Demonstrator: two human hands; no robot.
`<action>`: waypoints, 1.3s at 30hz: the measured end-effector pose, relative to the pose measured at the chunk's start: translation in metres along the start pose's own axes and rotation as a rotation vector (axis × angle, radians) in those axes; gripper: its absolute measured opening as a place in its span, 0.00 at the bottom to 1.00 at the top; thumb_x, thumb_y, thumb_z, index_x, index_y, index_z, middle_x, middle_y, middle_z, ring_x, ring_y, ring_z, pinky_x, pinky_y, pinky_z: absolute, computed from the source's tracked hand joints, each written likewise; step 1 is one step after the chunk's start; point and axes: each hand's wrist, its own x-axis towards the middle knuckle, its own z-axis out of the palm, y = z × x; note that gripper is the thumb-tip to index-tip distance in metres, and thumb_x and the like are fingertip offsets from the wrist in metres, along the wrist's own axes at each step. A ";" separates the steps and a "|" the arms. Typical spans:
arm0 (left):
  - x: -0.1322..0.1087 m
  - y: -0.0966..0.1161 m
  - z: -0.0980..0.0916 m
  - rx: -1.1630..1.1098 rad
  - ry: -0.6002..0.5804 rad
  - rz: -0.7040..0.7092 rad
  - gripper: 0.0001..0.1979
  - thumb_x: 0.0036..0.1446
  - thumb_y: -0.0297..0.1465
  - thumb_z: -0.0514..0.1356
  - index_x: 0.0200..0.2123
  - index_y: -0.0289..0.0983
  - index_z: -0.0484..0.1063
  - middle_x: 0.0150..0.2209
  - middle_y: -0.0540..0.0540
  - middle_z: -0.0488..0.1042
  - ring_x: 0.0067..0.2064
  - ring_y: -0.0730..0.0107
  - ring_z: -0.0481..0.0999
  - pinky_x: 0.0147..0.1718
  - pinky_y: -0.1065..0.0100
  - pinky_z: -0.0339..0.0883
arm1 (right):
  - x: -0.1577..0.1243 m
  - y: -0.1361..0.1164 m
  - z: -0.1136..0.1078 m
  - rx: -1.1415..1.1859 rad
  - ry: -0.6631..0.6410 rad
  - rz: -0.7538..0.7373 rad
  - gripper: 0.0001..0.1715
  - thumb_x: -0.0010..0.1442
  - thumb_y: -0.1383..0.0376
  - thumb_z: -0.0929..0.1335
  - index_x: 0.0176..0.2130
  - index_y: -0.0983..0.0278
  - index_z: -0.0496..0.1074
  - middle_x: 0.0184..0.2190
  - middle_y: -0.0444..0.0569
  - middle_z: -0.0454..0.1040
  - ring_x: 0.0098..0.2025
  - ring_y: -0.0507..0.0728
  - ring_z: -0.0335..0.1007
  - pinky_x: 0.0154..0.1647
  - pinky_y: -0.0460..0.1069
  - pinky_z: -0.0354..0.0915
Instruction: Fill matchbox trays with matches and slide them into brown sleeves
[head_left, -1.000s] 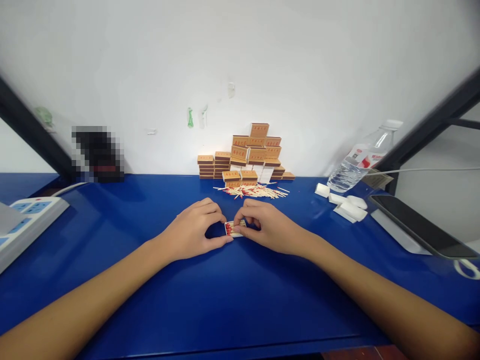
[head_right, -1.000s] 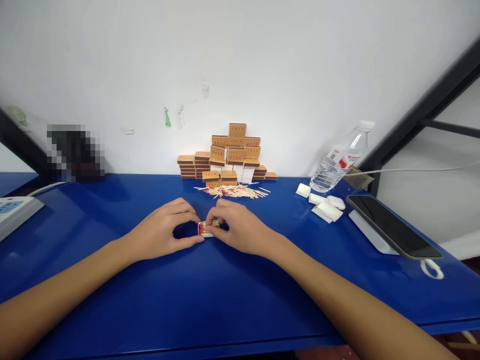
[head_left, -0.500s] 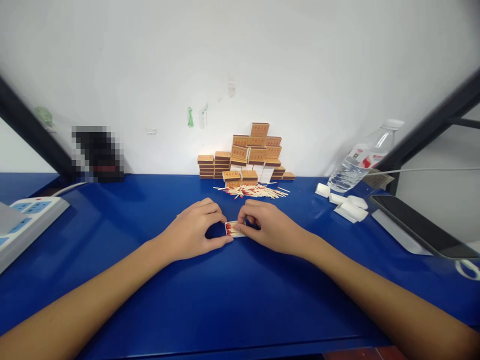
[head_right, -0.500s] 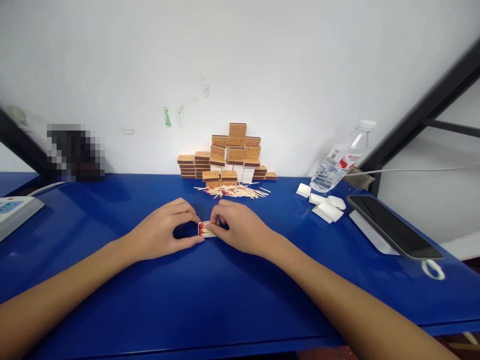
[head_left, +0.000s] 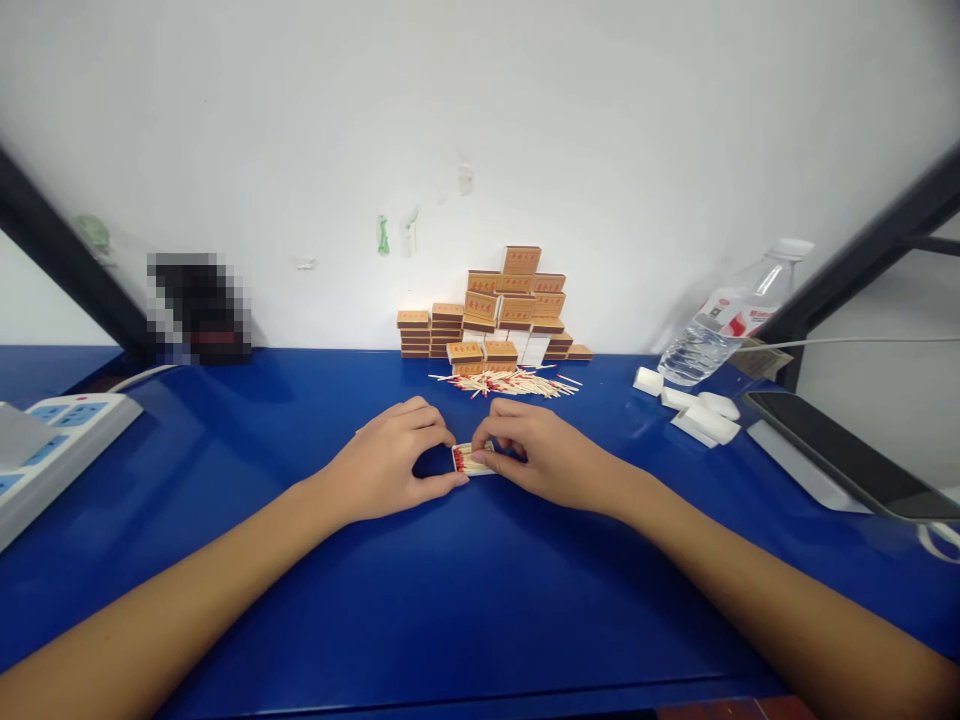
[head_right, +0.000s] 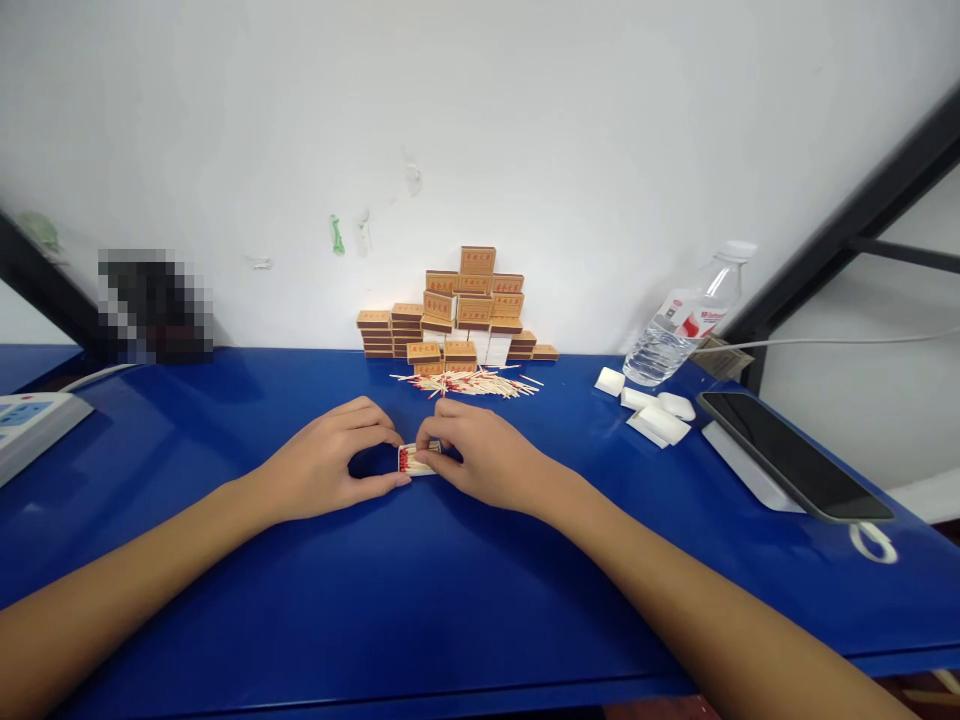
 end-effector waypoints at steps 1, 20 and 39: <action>0.000 0.000 0.000 0.001 -0.003 0.000 0.14 0.65 0.43 0.65 0.44 0.38 0.79 0.42 0.43 0.77 0.47 0.57 0.74 0.48 0.56 0.72 | 0.000 0.001 0.000 -0.009 0.011 0.003 0.05 0.70 0.65 0.69 0.42 0.61 0.76 0.36 0.45 0.69 0.34 0.52 0.65 0.36 0.48 0.60; 0.001 0.000 0.001 0.008 -0.006 0.002 0.15 0.65 0.44 0.65 0.44 0.38 0.79 0.42 0.43 0.77 0.47 0.57 0.74 0.49 0.56 0.72 | 0.003 0.006 0.007 0.042 0.049 0.024 0.05 0.69 0.64 0.70 0.39 0.61 0.75 0.35 0.45 0.68 0.35 0.52 0.65 0.37 0.48 0.61; 0.001 -0.004 -0.011 0.095 0.004 0.034 0.21 0.64 0.47 0.64 0.49 0.36 0.79 0.45 0.41 0.78 0.49 0.56 0.75 0.51 0.56 0.71 | -0.003 -0.003 -0.012 0.038 -0.049 0.043 0.24 0.63 0.51 0.75 0.54 0.58 0.74 0.46 0.50 0.68 0.42 0.57 0.67 0.45 0.54 0.67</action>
